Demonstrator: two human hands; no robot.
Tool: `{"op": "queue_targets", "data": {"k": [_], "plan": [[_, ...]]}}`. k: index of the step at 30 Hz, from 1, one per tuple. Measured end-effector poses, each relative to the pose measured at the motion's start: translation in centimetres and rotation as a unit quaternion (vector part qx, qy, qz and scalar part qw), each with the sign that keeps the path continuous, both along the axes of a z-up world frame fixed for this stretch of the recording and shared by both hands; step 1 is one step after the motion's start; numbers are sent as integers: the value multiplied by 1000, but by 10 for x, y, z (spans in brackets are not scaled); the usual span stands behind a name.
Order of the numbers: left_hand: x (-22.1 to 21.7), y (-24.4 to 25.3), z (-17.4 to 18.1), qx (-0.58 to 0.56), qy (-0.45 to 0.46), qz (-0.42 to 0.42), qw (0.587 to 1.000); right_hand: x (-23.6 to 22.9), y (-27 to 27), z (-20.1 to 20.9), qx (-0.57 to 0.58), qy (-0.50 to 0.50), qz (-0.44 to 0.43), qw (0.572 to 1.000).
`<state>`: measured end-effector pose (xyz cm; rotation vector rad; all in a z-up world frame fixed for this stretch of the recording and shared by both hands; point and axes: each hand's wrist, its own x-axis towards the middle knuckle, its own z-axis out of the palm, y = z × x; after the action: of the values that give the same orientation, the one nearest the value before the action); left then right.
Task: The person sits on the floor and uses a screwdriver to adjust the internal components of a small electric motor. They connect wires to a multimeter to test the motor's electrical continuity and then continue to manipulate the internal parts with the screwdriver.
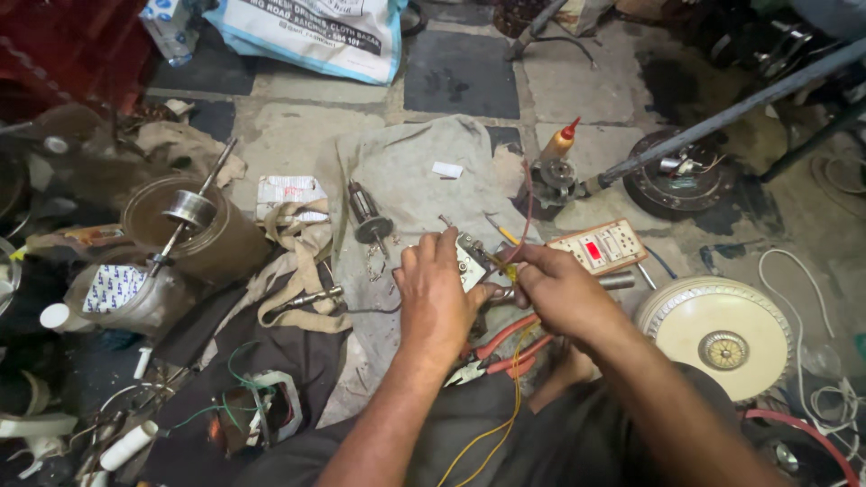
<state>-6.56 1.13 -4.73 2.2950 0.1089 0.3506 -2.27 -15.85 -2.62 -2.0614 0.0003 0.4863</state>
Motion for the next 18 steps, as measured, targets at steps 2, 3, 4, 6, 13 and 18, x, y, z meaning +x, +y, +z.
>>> {"op": "queue_targets", "data": {"k": [2,3,4,6,13,18], "plan": [[-4,-1,1,6,-8,-8,1000,-7,7,-1,79,119,-97,985],[-6,-3,1,12,-17,-14,1000,-11,13,-3,100,114,-122,981],[-9,-3,1,20,-24,-20,999,-15,21,-5,123,110,-146,976],[-13,-10,1,29,-27,-40,998,-21,29,-7,135,87,-159,974],[-16,-18,1,37,-26,-47,998,-42,3,-6,68,34,-132,988],[-6,-9,-6,100,-72,14,992,-54,-5,-14,108,-24,-119,987]]}}
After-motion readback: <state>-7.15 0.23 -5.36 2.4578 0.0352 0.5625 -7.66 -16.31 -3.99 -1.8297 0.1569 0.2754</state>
